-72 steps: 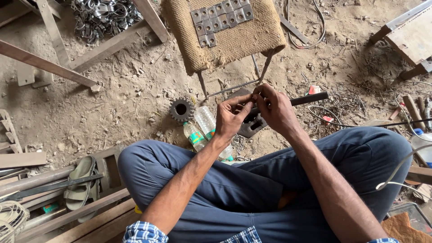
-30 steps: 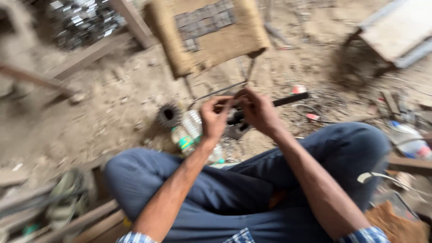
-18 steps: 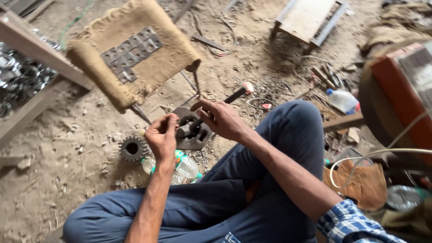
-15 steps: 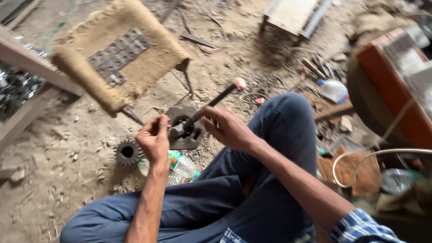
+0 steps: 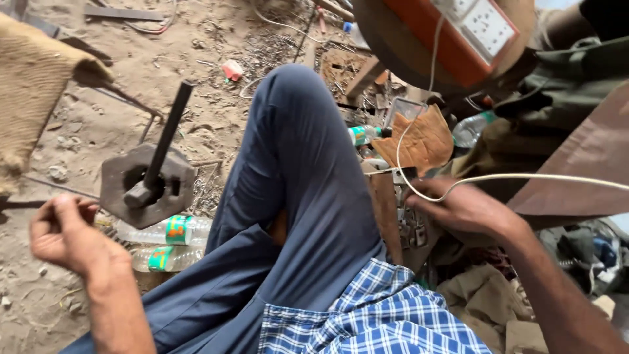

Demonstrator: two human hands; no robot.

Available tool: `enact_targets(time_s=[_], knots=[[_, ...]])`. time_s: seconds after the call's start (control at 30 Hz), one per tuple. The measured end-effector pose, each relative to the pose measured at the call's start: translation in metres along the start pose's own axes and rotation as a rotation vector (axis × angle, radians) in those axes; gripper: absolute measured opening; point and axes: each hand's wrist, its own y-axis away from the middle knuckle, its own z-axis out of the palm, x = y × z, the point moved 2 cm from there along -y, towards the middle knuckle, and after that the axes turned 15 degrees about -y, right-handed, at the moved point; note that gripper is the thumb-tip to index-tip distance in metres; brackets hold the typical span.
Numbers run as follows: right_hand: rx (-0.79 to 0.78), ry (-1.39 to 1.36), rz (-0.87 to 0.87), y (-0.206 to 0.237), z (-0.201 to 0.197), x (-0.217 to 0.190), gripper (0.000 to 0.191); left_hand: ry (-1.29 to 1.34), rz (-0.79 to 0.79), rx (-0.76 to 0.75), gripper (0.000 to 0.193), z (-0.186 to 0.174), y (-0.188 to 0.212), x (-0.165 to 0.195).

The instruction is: The person sits on the ground and repeatedly hammers small metal pieces placed on a metal block. They pick up each piece, position it, strike it with a hammer, and then place it on a nearby chair. The process is repeated for several pieces.

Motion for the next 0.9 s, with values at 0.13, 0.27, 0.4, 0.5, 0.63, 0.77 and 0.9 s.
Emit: enact_targets(time_s=[0.13,0.27,0.4,0.5,0.63,0.77,0.9], knots=[[0.188,0.106,0.091,0.0,-0.009,0.05,0.047,0.005,-0.092,0.122,0.011,-0.022,-0.002,-0.007],[0.182,0.181,0.155,-0.011,0.004,0.063,0.062,-0.029,-0.111,0.184,0.013,-0.043,-0.005,-0.019],[0.096,0.351,0.291,-0.02,0.032,0.061,0.069,-0.208,-0.128,0.284,0.041,-0.058,-0.007,-0.028],[0.129,0.415,0.245,-0.025,0.047,0.062,0.067,-0.272,-0.15,0.324,0.056,-0.062,-0.006,-0.031],[0.13,0.181,0.214,-0.027,0.046,0.068,0.057,-0.324,-0.167,0.294,0.053,-0.065,-0.005,-0.032],[-0.045,-0.282,0.346,-0.025,0.038,0.071,0.038,-0.254,-0.143,0.27,0.051,-0.073,-0.013,-0.037],[-0.092,-0.447,0.169,-0.013,0.012,0.077,0.029,-0.168,-0.2,0.267,0.045,-0.077,-0.018,-0.053]])
